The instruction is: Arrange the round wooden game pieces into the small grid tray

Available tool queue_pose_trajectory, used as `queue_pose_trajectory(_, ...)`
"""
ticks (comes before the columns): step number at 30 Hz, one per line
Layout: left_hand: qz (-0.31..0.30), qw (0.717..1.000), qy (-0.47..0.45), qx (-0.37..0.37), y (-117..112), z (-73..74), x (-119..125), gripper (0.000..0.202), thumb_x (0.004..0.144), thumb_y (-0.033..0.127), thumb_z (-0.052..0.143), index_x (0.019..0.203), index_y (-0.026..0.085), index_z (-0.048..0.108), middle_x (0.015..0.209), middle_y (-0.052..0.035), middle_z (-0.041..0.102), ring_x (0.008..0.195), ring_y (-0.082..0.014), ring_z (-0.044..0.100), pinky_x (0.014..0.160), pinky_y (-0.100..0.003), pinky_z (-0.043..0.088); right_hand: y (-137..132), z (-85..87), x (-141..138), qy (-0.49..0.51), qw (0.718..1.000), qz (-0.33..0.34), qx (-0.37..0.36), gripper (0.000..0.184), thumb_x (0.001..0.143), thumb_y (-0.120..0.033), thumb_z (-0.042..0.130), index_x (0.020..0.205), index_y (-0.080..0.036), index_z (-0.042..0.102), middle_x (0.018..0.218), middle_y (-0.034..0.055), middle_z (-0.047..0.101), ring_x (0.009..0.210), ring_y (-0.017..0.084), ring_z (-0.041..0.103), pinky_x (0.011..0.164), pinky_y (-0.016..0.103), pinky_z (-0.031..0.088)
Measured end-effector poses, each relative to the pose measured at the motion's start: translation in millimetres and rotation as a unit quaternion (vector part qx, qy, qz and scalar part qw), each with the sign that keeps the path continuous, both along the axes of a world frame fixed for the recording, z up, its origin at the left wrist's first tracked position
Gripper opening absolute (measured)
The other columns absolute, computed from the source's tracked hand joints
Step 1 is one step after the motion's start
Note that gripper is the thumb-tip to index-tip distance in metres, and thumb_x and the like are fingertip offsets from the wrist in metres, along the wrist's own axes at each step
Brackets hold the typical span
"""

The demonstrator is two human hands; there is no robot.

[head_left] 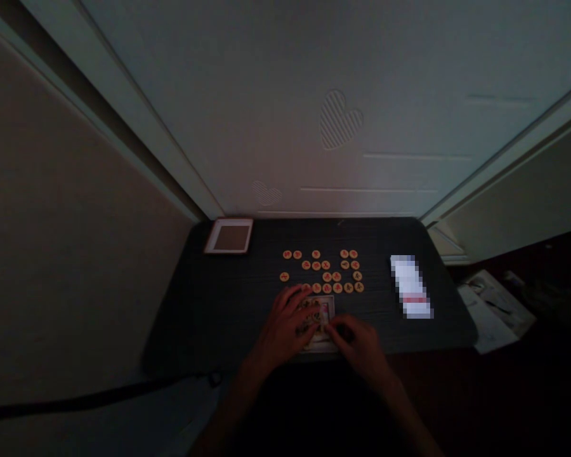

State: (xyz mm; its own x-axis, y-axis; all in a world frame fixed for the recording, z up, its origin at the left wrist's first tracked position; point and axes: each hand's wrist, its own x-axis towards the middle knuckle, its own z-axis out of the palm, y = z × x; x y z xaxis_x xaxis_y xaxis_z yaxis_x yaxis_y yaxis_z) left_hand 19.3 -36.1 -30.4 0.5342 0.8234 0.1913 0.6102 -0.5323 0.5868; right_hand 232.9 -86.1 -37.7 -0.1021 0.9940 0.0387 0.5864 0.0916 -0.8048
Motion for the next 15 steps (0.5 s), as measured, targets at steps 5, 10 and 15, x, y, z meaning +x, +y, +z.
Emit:
queue_pose_trajectory(5, 0.011, 1.000, 0.011, -0.012, 0.5, -4.3, -0.5, 0.041, 0.089, 0.025, 0.068, 0.128, 0.033, 0.066, 0.142, -0.0022, 0.057, 0.134, -0.0290, 0.043, 0.112, -0.054, 0.040, -1.6, -0.7, -0.2, -0.002, 1.000, 0.010, -0.022, 0.014, 0.094, -0.034, 0.062, 0.089, -0.024, 0.071, 0.077, -0.0019, 0.073, 0.061, 0.013, 0.064, 0.060, 0.022, 0.050)
queue_pose_trajectory(10, 0.016, 1.000, 0.024, -0.006, -0.3, -6.4, 0.2, 0.039, 0.089, 0.025, 0.067, 0.127, 0.033, 0.067, 0.142, -0.0021, 0.058, 0.131, -0.0292, 0.043, 0.110, -0.052, 0.039, -3.0, -2.3, -2.2, 0.004, 0.999, 0.023, -0.024, 0.013, 0.094, -0.032, 0.063, 0.089, -0.023, 0.071, 0.078, -0.0014, 0.074, 0.061, 0.013, 0.066, 0.061, 0.022, 0.051)
queue_pose_trajectory(15, 0.019, 0.999, 0.028, 0.001, -0.5, -6.3, 1.4, 0.037, 0.090, 0.027, 0.067, 0.127, 0.032, 0.067, 0.140, -0.0027, 0.059, 0.129, -0.0292, 0.045, 0.107, -0.051, 0.040, -3.8, -4.4, -4.3, -0.003, 0.999, 0.036, -0.022, 0.012, 0.094, -0.030, 0.062, 0.086, -0.023, 0.069, 0.077, -0.0011, 0.073, 0.065, 0.015, 0.067, 0.065, 0.023, 0.052)
